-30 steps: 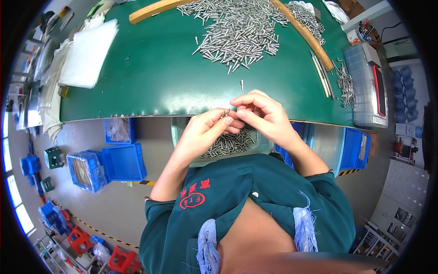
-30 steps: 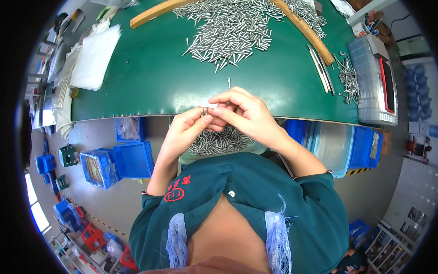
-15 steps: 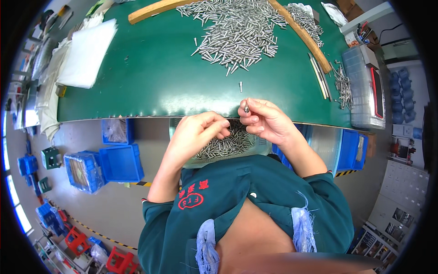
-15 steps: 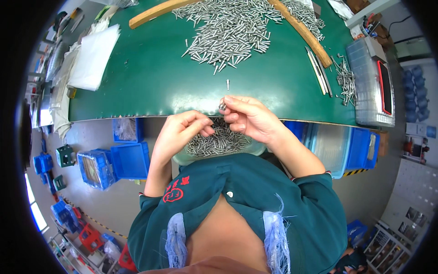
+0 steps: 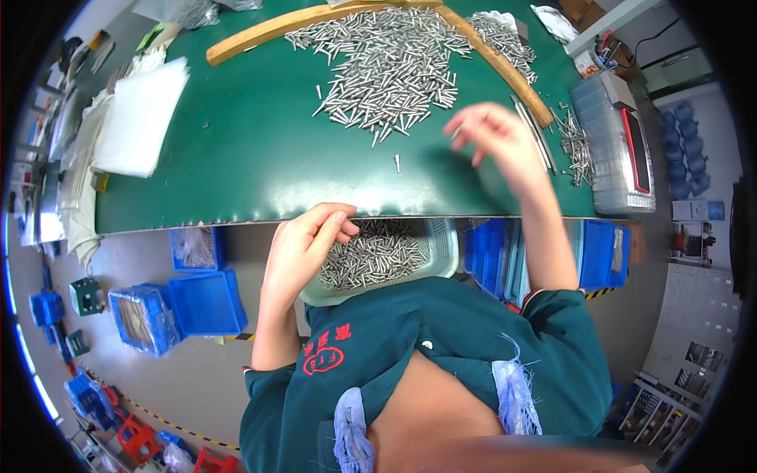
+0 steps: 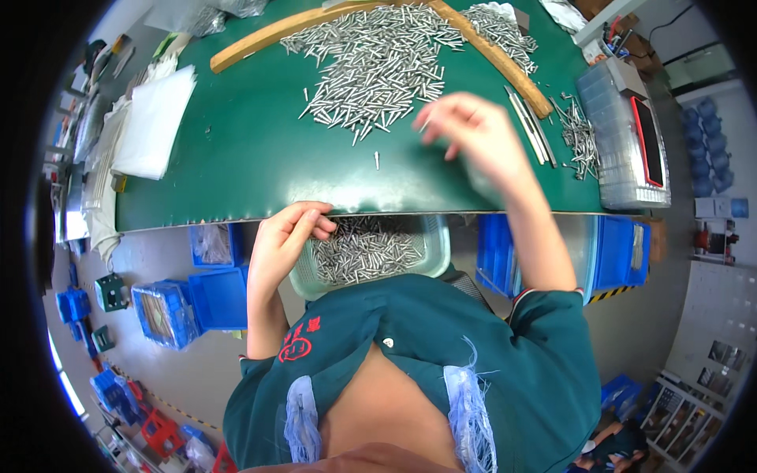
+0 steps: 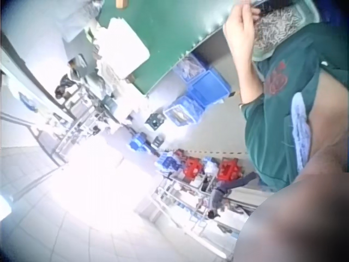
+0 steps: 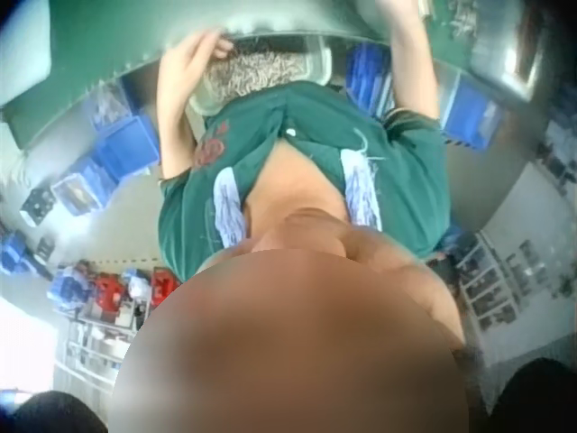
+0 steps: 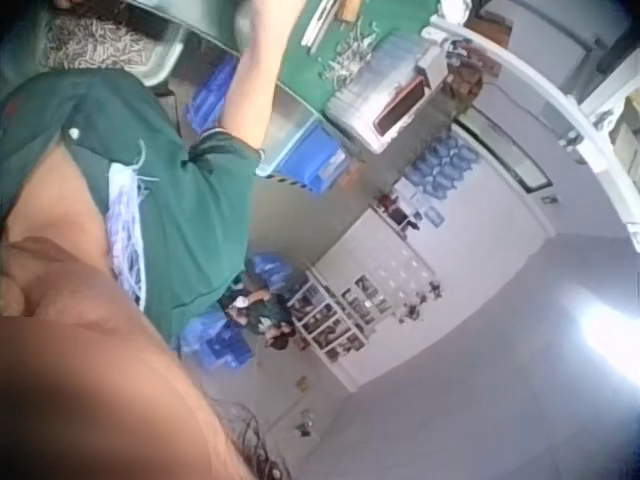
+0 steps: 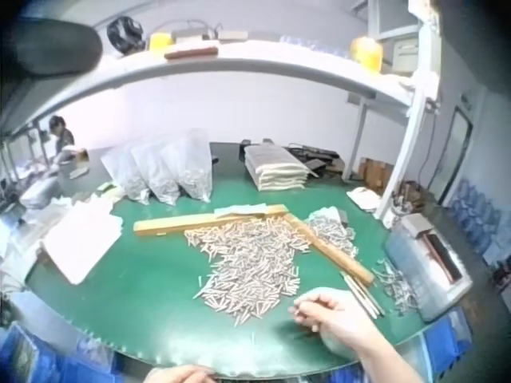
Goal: Sorting small metal pins into a plastic tray on a workshop table.
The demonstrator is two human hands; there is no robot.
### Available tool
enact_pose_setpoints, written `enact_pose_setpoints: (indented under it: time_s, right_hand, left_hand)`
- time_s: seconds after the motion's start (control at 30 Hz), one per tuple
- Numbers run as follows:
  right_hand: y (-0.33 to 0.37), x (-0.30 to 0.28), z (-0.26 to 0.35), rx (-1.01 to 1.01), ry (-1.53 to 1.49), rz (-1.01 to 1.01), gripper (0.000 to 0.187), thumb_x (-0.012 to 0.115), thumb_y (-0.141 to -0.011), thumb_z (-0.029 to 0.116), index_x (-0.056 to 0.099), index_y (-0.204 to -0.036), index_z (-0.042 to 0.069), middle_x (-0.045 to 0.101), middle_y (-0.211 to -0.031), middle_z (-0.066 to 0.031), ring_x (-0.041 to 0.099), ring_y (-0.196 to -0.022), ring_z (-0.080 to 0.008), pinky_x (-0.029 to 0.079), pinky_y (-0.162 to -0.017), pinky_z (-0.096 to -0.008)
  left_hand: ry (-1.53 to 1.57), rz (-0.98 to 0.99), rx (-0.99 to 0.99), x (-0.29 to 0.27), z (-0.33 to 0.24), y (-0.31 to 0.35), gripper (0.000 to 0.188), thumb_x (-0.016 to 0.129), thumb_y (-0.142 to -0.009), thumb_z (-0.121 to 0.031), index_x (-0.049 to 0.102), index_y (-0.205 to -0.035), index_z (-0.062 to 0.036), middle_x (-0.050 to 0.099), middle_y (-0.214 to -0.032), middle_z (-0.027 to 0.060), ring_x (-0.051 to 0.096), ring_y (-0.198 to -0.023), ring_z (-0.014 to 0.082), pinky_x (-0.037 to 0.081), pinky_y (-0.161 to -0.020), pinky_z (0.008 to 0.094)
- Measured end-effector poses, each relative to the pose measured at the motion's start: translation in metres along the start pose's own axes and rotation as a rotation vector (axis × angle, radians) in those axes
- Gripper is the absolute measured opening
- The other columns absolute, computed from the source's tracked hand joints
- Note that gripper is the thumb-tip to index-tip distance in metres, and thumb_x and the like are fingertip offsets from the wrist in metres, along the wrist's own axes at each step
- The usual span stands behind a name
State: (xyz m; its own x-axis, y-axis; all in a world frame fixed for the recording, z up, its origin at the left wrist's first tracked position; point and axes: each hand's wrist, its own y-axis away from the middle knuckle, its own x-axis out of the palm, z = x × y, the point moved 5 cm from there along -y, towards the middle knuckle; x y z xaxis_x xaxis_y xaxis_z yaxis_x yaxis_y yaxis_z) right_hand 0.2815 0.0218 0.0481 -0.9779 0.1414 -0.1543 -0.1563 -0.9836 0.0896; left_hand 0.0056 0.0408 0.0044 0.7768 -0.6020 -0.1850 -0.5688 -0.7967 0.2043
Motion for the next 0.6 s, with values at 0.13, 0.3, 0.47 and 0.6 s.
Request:
enact_pose_setpoints:
  time_s: [0.13, 0.3, 0.47, 0.6]
  right_hand:
    - [-0.057, -0.126, -0.016, -0.110, 0.407, -0.438, 0.026, 0.058, -0.093, 0.023, 0.066, -0.110, 0.006, 0.068, -0.087, -0.0010, 0.061, -0.079, -0.0063, 0.046, -0.059, -0.0195]
    - [-0.083, -0.192, -0.033, -0.055, 0.488, -0.610, 0.026, 0.059, -0.092, 0.025, 0.069, -0.107, 0.006, 0.067, -0.080, 0.0019, 0.059, -0.071, -0.0027, 0.045, -0.055, -0.0195]
    - [-0.113, -0.206, -0.036, -0.051, 0.516, -0.587, 0.031, 0.060, -0.091, 0.028, 0.067, -0.110, 0.004, 0.068, -0.083, 0.0000, 0.060, -0.071, -0.0052, 0.047, -0.056, -0.0221]
    - [-0.118, -0.221, -0.024, -0.123, 0.498, -0.655, 0.036, 0.059, -0.092, 0.028, 0.063, -0.117, 0.002, 0.069, -0.093, -0.0032, 0.062, -0.076, -0.0074, 0.050, -0.060, -0.0236]
  left_hand:
    - [0.041, -0.065, 0.037, -0.009, 0.008, 0.006, 0.026, 0.053, -0.094, -0.010, 0.060, -0.116, 0.0003, 0.070, -0.086, 0.0090, 0.066, -0.079, 0.0116, 0.051, -0.074, 0.0248]
    - [0.090, -0.121, 0.014, -0.020, 0.017, 0.015, 0.027, 0.049, -0.096, -0.007, 0.055, -0.120, 0.0044, 0.067, -0.092, 0.0114, 0.062, -0.082, 0.0133, 0.050, -0.077, 0.0257]
    - [0.098, -0.134, 0.031, -0.022, 0.019, 0.013, 0.026, 0.051, -0.095, -0.006, 0.057, -0.118, 0.0040, 0.068, -0.091, 0.0113, 0.063, -0.082, 0.0131, 0.051, -0.077, 0.0260]
    - [0.092, -0.154, 0.082, -0.019, 0.009, 0.008, 0.023, 0.052, -0.094, -0.006, 0.061, -0.113, 0.0037, 0.069, -0.089, 0.0109, 0.064, -0.080, 0.0127, 0.051, -0.076, 0.0260]
